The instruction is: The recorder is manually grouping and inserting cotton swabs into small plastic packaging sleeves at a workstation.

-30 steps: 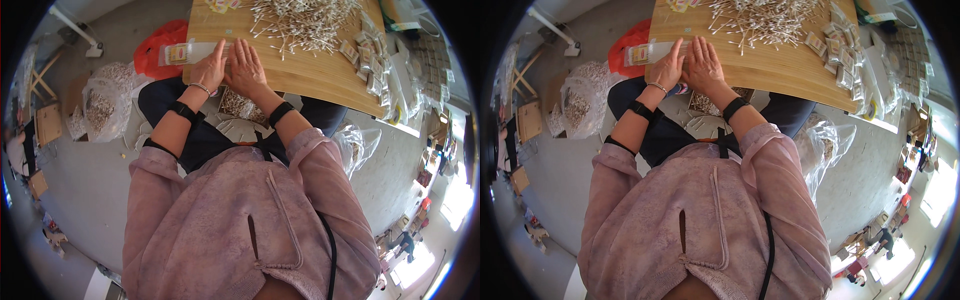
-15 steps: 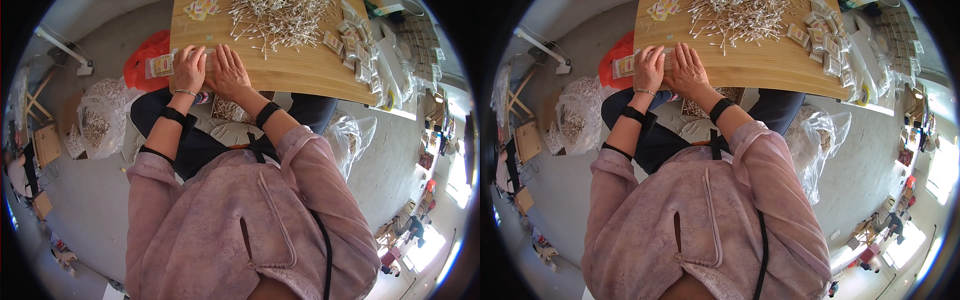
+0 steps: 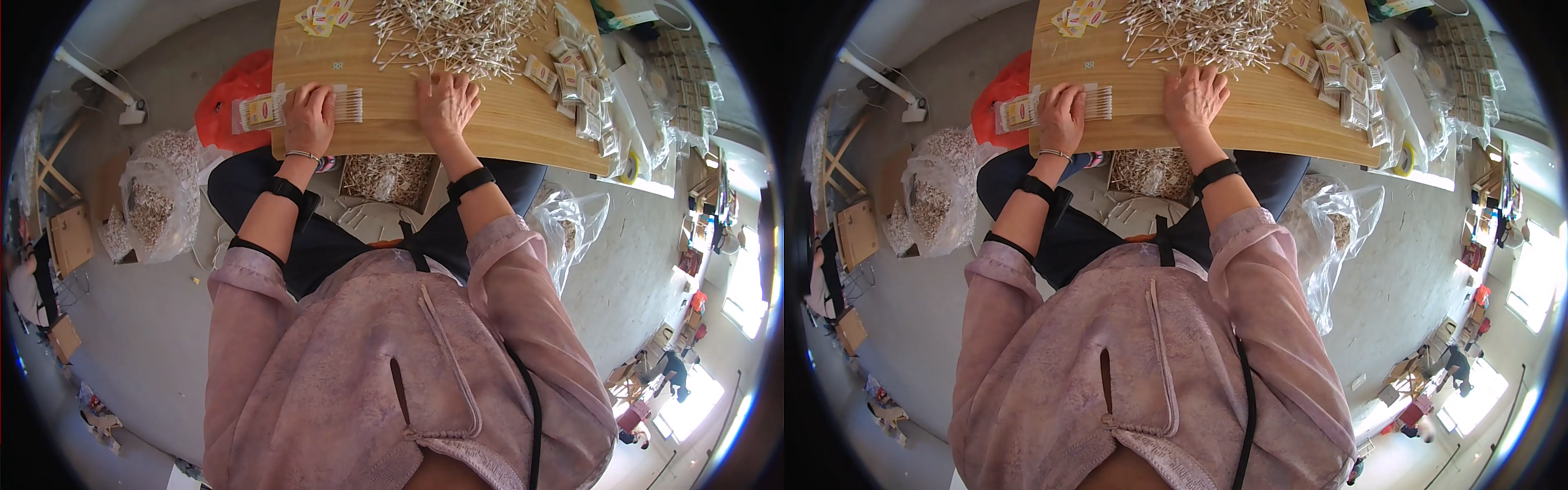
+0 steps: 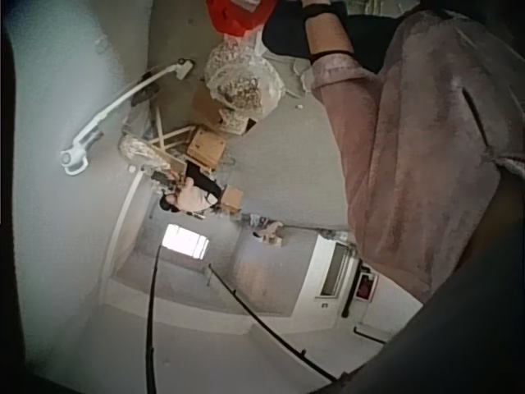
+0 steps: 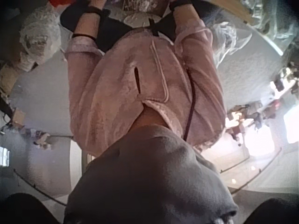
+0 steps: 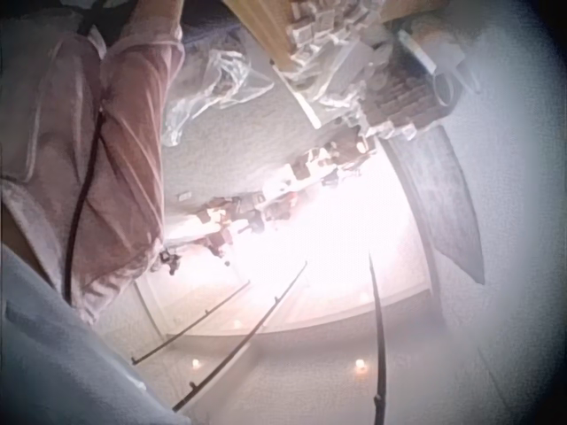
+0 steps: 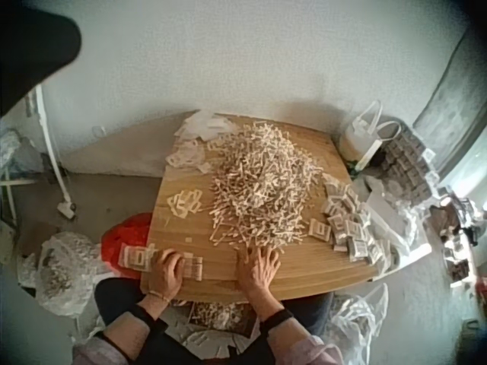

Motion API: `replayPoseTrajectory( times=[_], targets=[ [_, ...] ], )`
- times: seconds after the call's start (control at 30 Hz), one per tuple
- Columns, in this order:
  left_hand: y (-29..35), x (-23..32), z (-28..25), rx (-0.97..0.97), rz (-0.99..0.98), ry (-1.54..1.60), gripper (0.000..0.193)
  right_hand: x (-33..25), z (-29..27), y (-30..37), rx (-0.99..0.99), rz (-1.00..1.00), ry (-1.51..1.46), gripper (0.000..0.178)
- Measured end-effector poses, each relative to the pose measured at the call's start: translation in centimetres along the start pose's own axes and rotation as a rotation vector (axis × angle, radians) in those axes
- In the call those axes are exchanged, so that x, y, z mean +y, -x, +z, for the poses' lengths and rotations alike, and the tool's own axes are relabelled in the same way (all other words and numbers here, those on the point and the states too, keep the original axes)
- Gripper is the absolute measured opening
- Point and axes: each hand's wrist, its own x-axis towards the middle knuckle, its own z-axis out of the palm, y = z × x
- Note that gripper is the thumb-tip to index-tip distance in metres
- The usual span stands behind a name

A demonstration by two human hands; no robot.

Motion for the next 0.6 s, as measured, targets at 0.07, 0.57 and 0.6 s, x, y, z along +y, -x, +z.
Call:
replayPoseTrajectory(
  times=[0.07, 0.57, 0.6],
  targets=[
    [0.0, 0.0, 0.1, -0.015, -0.018, 0.015, 0.013, 0.2, 0.3, -0.3, 0.027, 0.024, 0.036, 0.029],
    [0.0, 0.0, 0.3, -0.019, -0.04, 0.003, 0.013, -0.6, 0.4, 0.5, -0.029, -0.213, -0.111, 0.012],
    [-0.1, 0.0, 0.3, -0.019, -0.041, 0.0, 0.013, -1.1, 0.6, 0.6, -0.03, -0.214, -0.113, 0.012]
  ],
)
